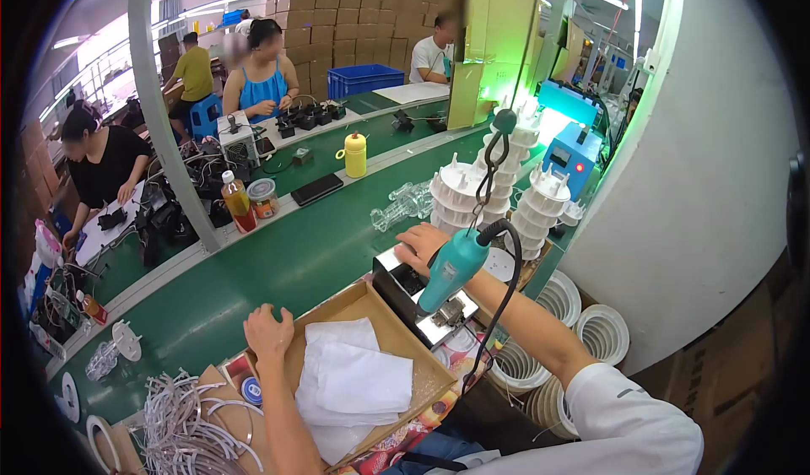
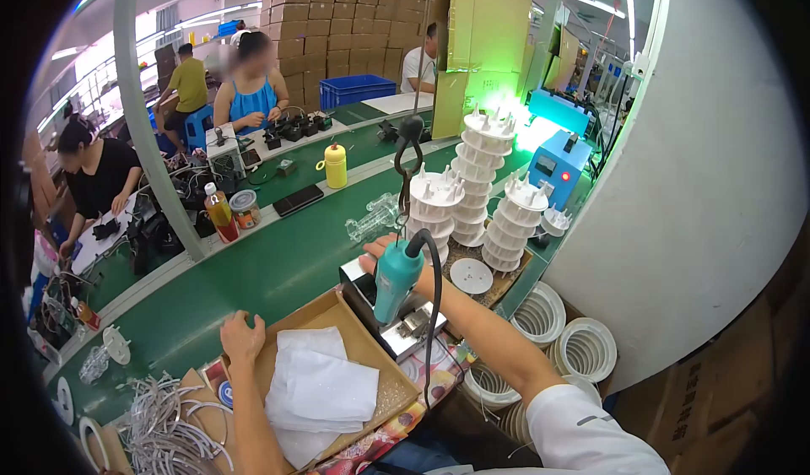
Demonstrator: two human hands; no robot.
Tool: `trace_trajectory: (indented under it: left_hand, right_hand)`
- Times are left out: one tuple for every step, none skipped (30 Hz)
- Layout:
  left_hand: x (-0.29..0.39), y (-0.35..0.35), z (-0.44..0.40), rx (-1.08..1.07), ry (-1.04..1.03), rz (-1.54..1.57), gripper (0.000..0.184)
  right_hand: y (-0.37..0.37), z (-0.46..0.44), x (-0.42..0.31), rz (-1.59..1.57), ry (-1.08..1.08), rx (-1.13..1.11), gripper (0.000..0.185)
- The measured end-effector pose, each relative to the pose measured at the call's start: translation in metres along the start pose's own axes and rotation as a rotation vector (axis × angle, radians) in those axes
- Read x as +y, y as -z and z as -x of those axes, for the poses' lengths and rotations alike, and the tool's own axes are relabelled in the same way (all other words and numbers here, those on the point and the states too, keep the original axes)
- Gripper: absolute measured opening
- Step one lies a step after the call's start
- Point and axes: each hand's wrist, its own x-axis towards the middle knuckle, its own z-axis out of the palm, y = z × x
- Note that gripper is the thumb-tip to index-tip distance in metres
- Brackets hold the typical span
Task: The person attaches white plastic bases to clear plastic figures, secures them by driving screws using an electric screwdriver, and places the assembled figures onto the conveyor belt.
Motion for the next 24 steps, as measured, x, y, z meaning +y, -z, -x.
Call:
trace_trajectory:
  left_hand:
    - [-0.002, -0.002, -0.001, -0.004, -0.015, -0.007, 0.028]
    - [-0.005, 0.0, 0.003, -0.019, -0.023, -0.022, 0.031]
    - [-0.005, 0.0, 0.006, -0.036, -0.014, -0.03, 0.031]
    - [-0.002, 0.0, 0.008, -0.076, 0.027, -0.051, 0.031]
    - [0.001, 0.002, 0.007, -0.109, 0.064, -0.073, 0.031]
    - [0.004, 0.003, 0.005, -0.109, 0.065, -0.076, 0.031]
    - [0.006, 0.004, 0.005, -0.113, 0.083, -0.074, 0.031]
    - [0.007, 0.004, 0.006, -0.12, 0.099, -0.07, 0.031]
    - [0.008, 0.003, 0.007, -0.131, 0.095, -0.071, 0.031]
    - [0.008, 0.003, 0.008, -0.127, 0.093, -0.072, 0.03]
    - [0.007, 0.004, 0.007, -0.119, 0.092, -0.073, 0.03]
    - [0.007, 0.004, 0.007, -0.118, 0.092, -0.073, 0.03]
    - [0.007, 0.004, 0.007, -0.124, 0.097, -0.075, 0.03]
    - [0.007, 0.004, 0.005, -0.128, 0.104, -0.073, 0.03]
    - [0.007, 0.004, 0.003, -0.125, 0.104, -0.069, 0.03]
    - [0.006, 0.003, 0.003, -0.118, 0.094, -0.073, 0.03]
    - [0.006, 0.003, 0.005, -0.115, 0.087, -0.077, 0.031]
    - [0.007, 0.004, 0.007, -0.124, 0.091, -0.073, 0.031]
    - [0.008, 0.005, 0.006, -0.136, 0.105, -0.069, 0.031]
    - [0.009, 0.007, 0.005, -0.143, 0.118, -0.066, 0.031]
    - [0.008, 0.007, 0.006, -0.142, 0.121, -0.065, 0.031]
    - [0.006, 0.005, 0.006, -0.143, 0.117, -0.069, 0.032]
    - [0.007, 0.005, 0.003, -0.145, 0.108, -0.073, 0.032]
    - [0.007, 0.004, 0.001, -0.147, 0.103, -0.069, 0.032]
  right_hand:
    - [-0.002, 0.001, -0.001, 0.022, 0.047, 0.0, 0.033]
    - [-0.007, 0.0, -0.001, -0.015, -0.048, 0.031, 0.033]
    - [-0.009, 0.0, -0.001, -0.029, -0.054, 0.016, 0.033]
    - [-0.009, 0.001, 0.001, -0.036, -0.046, 0.035, 0.032]
    - [-0.008, 0.001, 0.0, -0.041, -0.035, 0.059, 0.032]
    - [-0.007, 0.0, -0.002, -0.056, -0.079, 0.034, 0.033]
    - [-0.008, 0.0, -0.001, -0.059, -0.084, 0.033, 0.033]
    - [-0.009, -0.001, 0.001, -0.049, -0.064, 0.031, 0.033]
    - [-0.01, 0.0, 0.003, -0.038, -0.045, 0.029, 0.033]
    - [-0.011, 0.003, 0.003, -0.041, -0.055, 0.027, 0.033]
    - [-0.01, 0.003, 0.001, -0.046, -0.058, 0.03, 0.033]
    - [-0.007, 0.001, 0.0, -0.048, -0.056, 0.034, 0.034]
    - [-0.006, 0.0, -0.002, -0.047, -0.052, 0.035, 0.034]
    - [-0.005, -0.001, -0.005, -0.049, -0.085, 0.024, 0.034]
    - [-0.003, -0.001, -0.007, -0.051, -0.123, 0.012, 0.034]
    - [-0.002, -0.001, -0.006, -0.061, -0.131, -0.017, 0.034]
    - [0.0, -0.001, -0.007, -0.059, -0.136, -0.024, 0.034]
    - [0.002, -0.002, -0.008, -0.044, -0.13, -0.028, 0.034]
    - [0.003, -0.002, -0.009, -0.03, -0.12, -0.032, 0.034]
    - [0.002, -0.001, -0.01, -0.03, -0.118, -0.038, 0.034]
    - [0.002, -0.001, -0.012, -0.038, -0.128, -0.037, 0.033]
    - [0.003, -0.003, -0.011, -0.044, -0.138, -0.033, 0.033]
    - [0.005, -0.005, -0.011, -0.041, -0.138, -0.029, 0.033]
    - [0.005, -0.006, -0.01, -0.04, -0.132, -0.029, 0.033]
